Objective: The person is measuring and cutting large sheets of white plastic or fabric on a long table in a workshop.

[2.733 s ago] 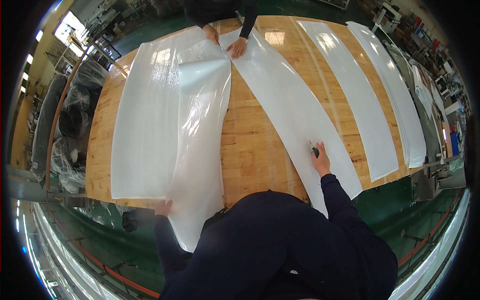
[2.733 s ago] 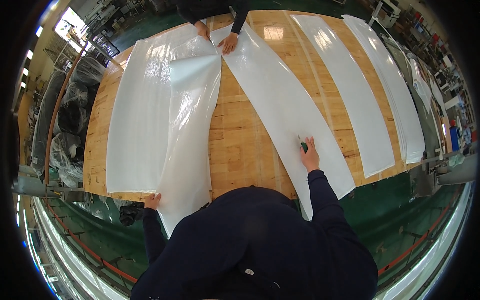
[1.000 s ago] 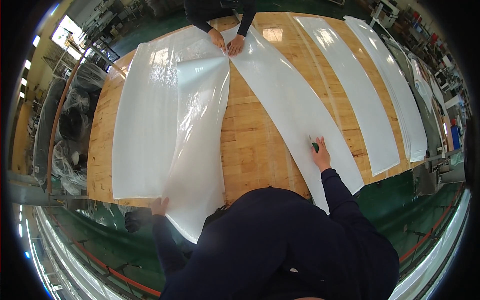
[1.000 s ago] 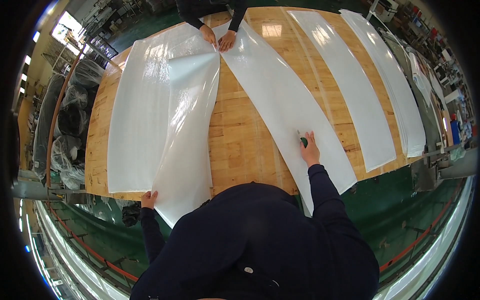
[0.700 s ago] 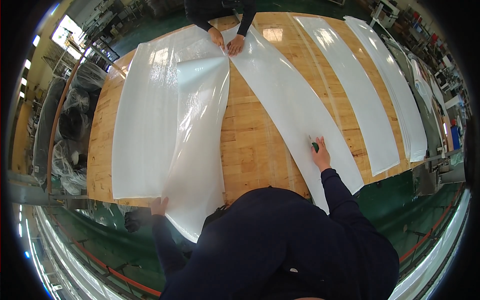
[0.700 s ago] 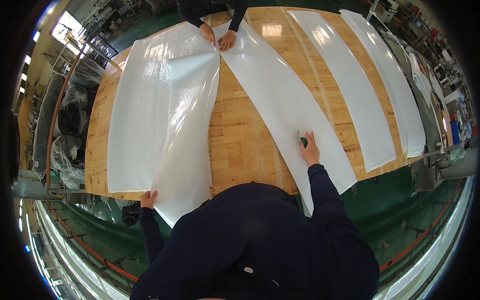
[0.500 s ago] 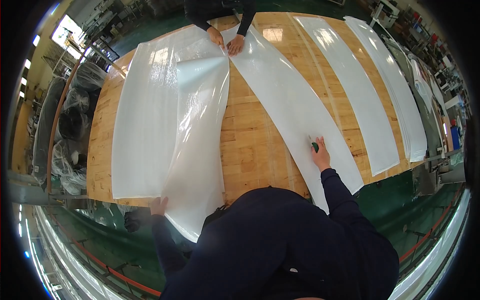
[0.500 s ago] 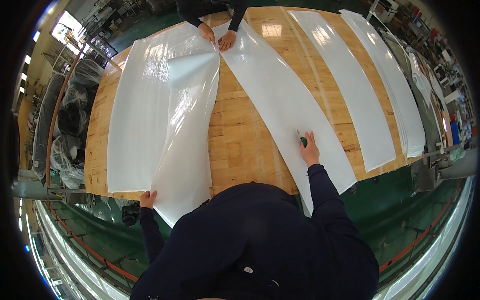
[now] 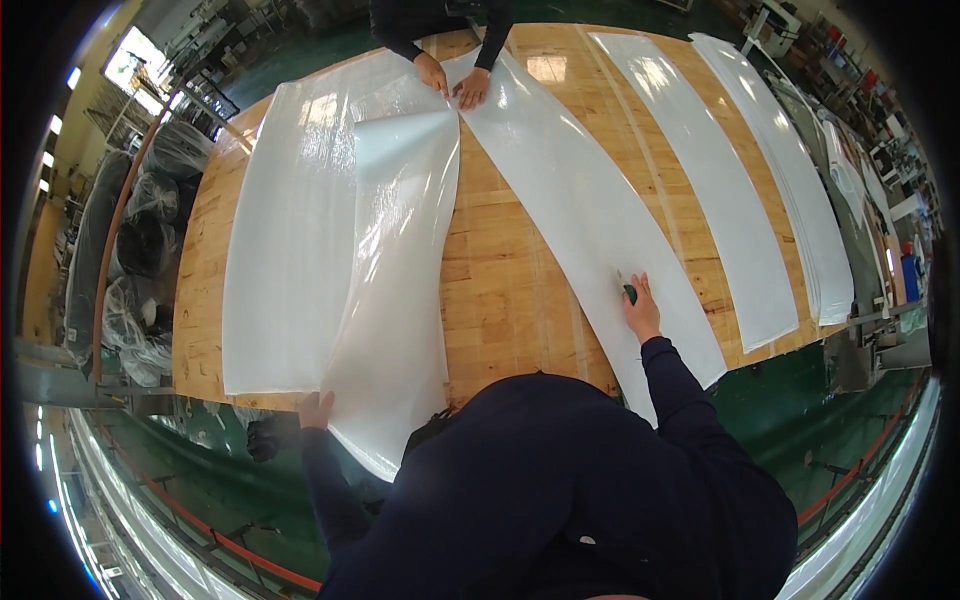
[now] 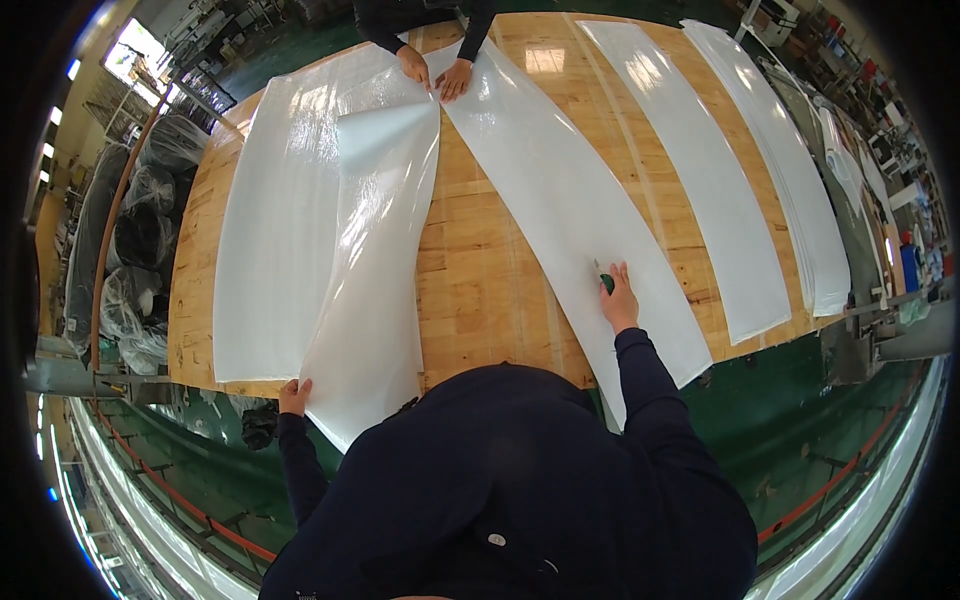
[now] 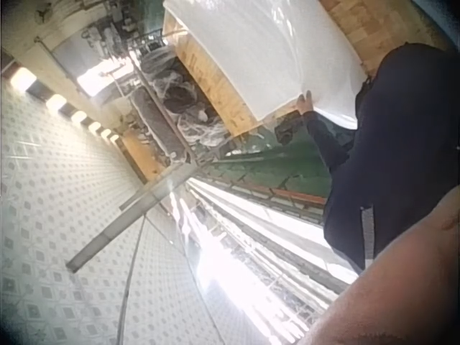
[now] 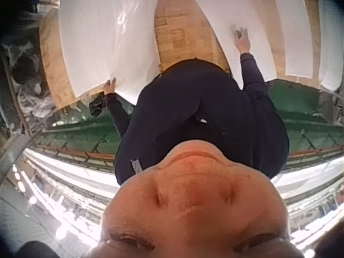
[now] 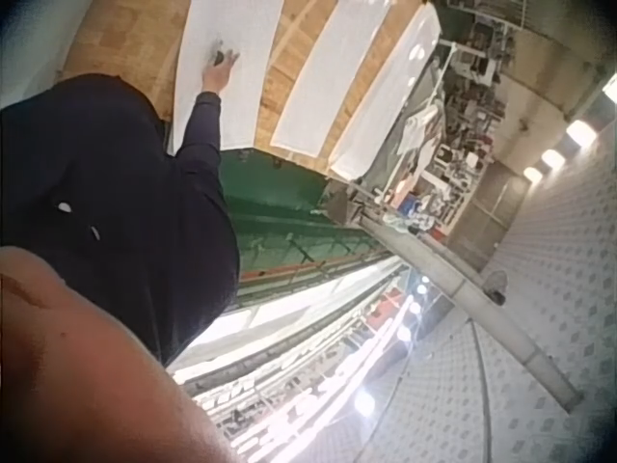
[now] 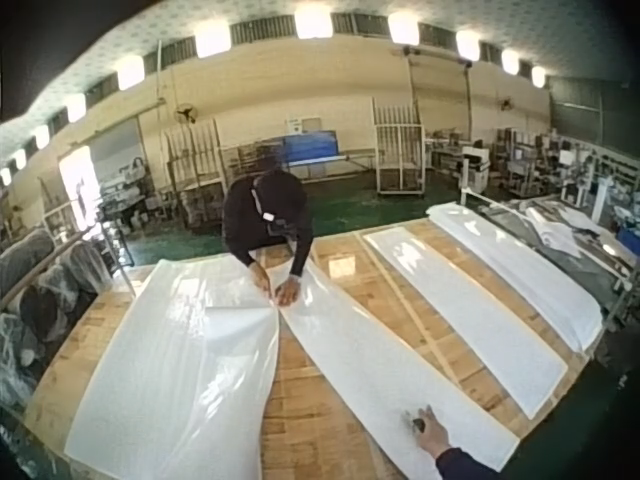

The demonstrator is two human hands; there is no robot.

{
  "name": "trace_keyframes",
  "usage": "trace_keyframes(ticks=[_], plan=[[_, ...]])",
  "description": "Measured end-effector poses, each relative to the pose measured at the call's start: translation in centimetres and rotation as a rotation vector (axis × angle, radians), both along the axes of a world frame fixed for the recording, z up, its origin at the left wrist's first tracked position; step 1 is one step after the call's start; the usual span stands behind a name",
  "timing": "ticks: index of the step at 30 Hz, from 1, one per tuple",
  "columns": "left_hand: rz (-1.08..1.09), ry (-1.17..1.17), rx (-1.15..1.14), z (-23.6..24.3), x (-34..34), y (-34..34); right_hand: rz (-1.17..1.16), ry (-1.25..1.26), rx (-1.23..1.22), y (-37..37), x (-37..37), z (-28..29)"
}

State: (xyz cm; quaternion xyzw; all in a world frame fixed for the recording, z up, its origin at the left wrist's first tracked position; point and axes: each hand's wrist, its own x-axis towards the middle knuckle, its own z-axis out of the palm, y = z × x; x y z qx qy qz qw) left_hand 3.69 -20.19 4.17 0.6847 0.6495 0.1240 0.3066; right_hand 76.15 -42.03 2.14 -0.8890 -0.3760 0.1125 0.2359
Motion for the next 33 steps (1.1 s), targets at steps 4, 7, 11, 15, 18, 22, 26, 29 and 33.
trace_keyframes(ticks=[4, 7, 11, 15, 18, 22, 26, 29, 33], plan=[[0.021, -0.031, -0.017, 0.3, 0.2, -0.1, -0.017, 0.007, -0.03, 0.0, -0.1, 0.2], [0.029, -0.033, -0.01, 0.5, 0.3, -0.1, -0.018, 0.01, -0.035, 0.0, -0.1, 0.3], [0.036, -0.048, -0.008, 0.7, 0.3, 0.0, -0.006, 0.006, -0.024, 0.0, 0.0, 0.2], [-0.003, -0.014, 0.014, 1.0, 0.3, 0.1, -0.003, 0.003, -0.028, -0.1, 0.1, 0.1], [-0.017, -0.026, 0.038, 1.3, 0.3, 0.2, -0.001, 0.0, -0.031, -0.1, 0.1, 0.0], [-0.021, -0.024, 0.012, 1.7, 0.2, 0.3, -0.015, 0.001, -0.041, -0.1, 0.0, 0.0], [-0.001, -0.063, 0.009, 2.1, 0.3, 0.4, -0.011, 0.014, -0.051, 0.0, -0.1, 0.2], [0.036, -0.134, -0.034, 2.9, 0.7, 0.3, -0.007, -0.004, -0.049, 0.1, -0.2, 0.5], [0.011, -0.143, 0.011, 5.1, 1.3, 0.0, -0.022, 0.044, -0.05, 0.1, -0.3, 0.7]])
